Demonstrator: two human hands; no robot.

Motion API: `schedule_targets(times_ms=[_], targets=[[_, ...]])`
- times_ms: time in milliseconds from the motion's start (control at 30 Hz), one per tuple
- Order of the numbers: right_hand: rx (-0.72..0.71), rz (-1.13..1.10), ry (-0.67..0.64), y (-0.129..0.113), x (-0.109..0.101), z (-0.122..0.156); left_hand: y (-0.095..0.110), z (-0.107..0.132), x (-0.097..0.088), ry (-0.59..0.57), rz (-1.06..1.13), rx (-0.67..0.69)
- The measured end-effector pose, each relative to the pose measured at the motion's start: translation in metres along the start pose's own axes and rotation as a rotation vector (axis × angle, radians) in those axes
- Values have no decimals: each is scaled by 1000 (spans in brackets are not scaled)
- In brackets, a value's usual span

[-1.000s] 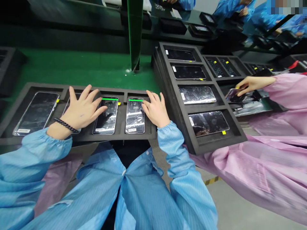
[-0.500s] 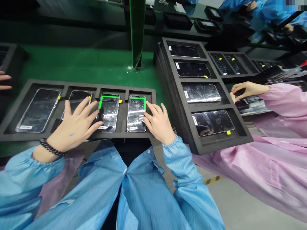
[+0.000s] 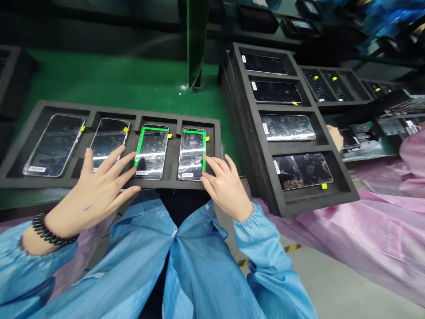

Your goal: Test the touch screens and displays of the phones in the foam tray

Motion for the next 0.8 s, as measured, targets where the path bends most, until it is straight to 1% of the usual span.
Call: schedule_targets(times_ms=[133,267,400,500,667,800], targets=[[-52,-48,-45,-1,-2,2,-4,8,-3,1,53,56],[-110,-105,-99,4,-3,-3,-21,6,-5,-30,143,98],[-217,-169,-140,6,-5,-10,-37,-6,-3,-127,189,260],[-259,-194,-143,8,-5,-14,-45,-15,-4,-176,269,375],[-301,-234,-118,10,-4,-12,-52,-21,-5,-183,430,393],[-317,-271,-116,13,-2,-9,-56,-18,-1,-168,467,414]])
Point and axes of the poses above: each hand's wrist, its own z-axis away from the middle knuckle, its own x-axis out of the palm, y = z × x, the point moved 7 cm from there along -z, towards the middle knuckle, and after that the axes turned 6 degrees about x, right-handed, at the moved point
